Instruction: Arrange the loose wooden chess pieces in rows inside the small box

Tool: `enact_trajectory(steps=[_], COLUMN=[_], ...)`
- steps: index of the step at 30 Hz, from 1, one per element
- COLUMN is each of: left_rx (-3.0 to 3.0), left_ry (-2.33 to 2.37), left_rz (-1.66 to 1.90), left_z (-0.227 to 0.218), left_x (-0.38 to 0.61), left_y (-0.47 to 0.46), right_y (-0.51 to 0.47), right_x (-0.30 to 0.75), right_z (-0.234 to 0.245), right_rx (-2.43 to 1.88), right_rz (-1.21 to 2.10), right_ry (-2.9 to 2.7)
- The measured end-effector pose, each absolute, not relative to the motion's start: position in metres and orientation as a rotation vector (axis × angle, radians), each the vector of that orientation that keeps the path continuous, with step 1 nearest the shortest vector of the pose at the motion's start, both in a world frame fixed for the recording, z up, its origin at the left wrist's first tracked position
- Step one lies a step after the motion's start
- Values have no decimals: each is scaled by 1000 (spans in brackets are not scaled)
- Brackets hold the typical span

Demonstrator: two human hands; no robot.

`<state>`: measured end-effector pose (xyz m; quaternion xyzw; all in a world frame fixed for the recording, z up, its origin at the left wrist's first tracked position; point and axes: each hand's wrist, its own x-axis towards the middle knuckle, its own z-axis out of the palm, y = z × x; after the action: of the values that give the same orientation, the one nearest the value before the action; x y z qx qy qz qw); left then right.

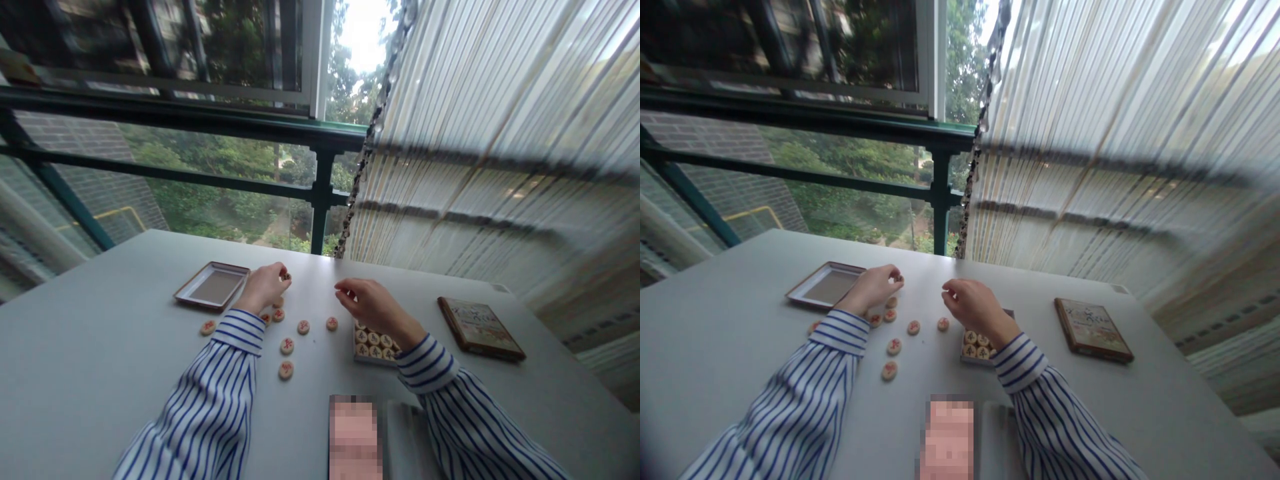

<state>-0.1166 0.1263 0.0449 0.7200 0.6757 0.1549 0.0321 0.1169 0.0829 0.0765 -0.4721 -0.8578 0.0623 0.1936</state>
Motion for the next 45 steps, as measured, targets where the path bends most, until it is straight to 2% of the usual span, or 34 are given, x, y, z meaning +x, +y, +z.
enact_trajectory(steps=[19, 31, 45], left_rx=[2244, 2361, 2373], left_ry=[1385, 1179, 1093], left_rz=[1034, 955, 959], left_z=[80, 83, 80], left_x=[-60, -14, 30], left_y=[95, 72, 65], right_y=[57, 47, 62], right_x=[165, 194, 215], right_z=[87, 89, 81], right_rx=[-1395, -1383, -1243], right_rz=[203, 276, 734], right_ry=[-2185, -2135, -1996])
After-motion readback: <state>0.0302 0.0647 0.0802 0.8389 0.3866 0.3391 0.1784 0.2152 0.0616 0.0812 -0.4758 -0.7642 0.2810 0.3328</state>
